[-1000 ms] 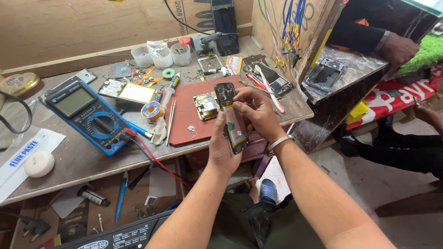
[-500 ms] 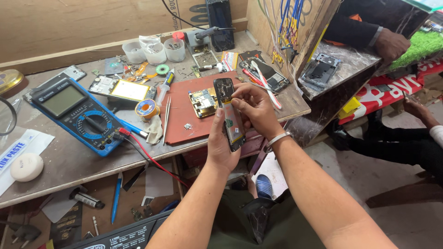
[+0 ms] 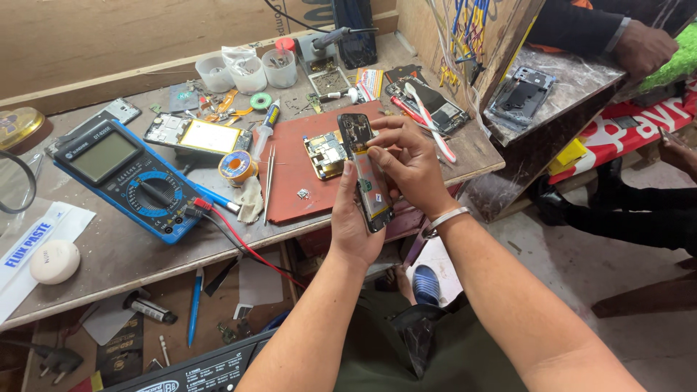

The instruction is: The person uses a screwdriver to remove screws from the back of a disassembled smartphone. They then connect a charging cable to the phone, observe the screen lighting up, and proceed to remove the back cover and internal components.

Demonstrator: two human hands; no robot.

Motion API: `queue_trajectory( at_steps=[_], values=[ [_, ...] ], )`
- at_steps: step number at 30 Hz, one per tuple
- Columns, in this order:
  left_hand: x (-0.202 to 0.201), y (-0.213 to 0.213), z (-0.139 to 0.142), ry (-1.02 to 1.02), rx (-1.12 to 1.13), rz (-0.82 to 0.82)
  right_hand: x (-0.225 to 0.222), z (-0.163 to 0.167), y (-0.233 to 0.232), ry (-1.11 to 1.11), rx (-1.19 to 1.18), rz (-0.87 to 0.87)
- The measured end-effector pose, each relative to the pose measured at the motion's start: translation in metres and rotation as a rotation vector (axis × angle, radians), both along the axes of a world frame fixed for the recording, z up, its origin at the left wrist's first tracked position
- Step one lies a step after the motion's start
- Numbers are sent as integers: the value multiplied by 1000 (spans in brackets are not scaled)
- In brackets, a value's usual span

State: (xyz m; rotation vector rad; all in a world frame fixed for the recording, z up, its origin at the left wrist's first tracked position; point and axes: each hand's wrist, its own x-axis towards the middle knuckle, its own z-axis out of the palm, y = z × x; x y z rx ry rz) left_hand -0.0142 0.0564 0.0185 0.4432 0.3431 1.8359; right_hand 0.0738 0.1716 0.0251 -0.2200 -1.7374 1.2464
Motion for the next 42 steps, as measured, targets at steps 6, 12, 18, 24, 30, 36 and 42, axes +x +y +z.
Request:
queue_trajectory(
  at_steps=[6, 12, 18, 24, 30, 36, 42],
  values=[
    [-2, -2, 1, 56, 2, -20, 0, -4, 1, -25, -56, 53],
    [-5, -6, 4, 108, -11, -54, 2, -9, 4, 3, -31, 112],
    [-8, -12, 12, 159, -40, -67, 2, -7, 3, 2, -77, 160],
    [-10, -12, 13, 175, -68, -73, 5, -3, 1, 3, -199, 191],
    [-12, -12, 7, 127, -40, -96, 5, -3, -1, -10, -160, 150],
    [-15, -13, 8, -5, 2, -132, 5, -1, -8, 53, -102, 102],
    [-16, -11, 5, -87, -5, -121, 6, 2, -10, 38, -73, 64]
  ],
)
